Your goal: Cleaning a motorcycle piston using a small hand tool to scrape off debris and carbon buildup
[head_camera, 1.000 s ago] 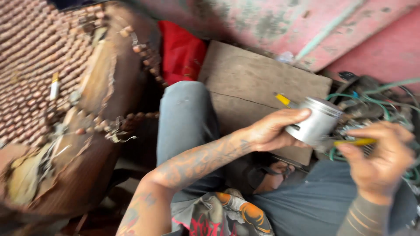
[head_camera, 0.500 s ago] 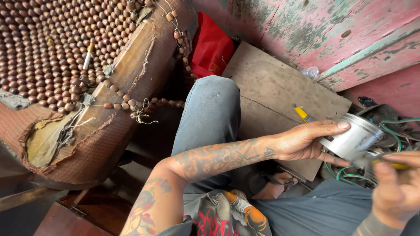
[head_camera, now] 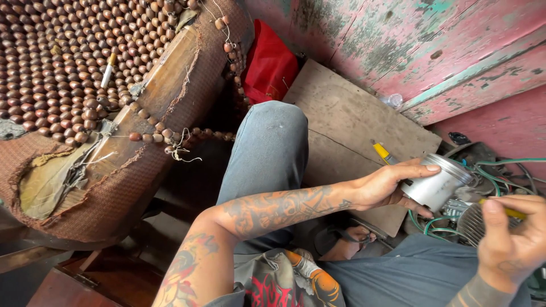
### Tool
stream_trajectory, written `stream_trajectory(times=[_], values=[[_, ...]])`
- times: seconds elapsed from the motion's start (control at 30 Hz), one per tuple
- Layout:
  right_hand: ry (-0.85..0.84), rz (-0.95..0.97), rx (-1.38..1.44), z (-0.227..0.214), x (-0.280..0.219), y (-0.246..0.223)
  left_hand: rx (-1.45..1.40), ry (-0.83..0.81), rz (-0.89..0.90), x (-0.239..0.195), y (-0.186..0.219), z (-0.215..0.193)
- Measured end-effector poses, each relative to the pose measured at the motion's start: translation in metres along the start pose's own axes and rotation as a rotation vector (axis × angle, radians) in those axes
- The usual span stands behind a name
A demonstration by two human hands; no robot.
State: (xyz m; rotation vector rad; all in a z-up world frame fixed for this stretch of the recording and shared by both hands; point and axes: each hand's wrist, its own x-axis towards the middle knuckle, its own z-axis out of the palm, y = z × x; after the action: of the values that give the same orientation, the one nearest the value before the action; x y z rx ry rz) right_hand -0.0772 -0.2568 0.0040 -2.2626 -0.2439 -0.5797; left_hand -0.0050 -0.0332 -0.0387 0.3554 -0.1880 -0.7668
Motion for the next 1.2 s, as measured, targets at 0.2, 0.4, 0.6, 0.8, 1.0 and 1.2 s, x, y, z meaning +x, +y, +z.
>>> stream_trajectory(times=[0.2, 0.4, 0.6, 0.8, 1.0, 1.2], values=[[-0.067, -0.067, -0.114, 0.000, 0.010, -0.023, 0.133, 0.047, -0.036, -0.002, 0.009, 0.004], [-0.066, -0.058, -0.126, 0.006, 0.014, -0.047, 0.076, -0.049, -0.029, -0.003, 0.008, 0.002], [-0.025, -0.029, -0.167, 0.004, 0.011, -0.042, 0.066, -0.003, -0.084, -0.009, 0.007, -0.001], [-0.055, -0.044, -0.208, 0.000, 0.016, -0.042, 0.138, 0.046, -0.134, -0.015, 0.021, 0.014], [-0.092, -0.035, -0.174, 0.005, 0.024, -0.056, 0.095, 0.044, -0.108, -0.011, 0.020, 0.011], [-0.068, -0.069, -0.186, 0.011, 0.029, -0.068, 0.068, 0.090, -0.153, -0.015, 0.024, 0.012]])
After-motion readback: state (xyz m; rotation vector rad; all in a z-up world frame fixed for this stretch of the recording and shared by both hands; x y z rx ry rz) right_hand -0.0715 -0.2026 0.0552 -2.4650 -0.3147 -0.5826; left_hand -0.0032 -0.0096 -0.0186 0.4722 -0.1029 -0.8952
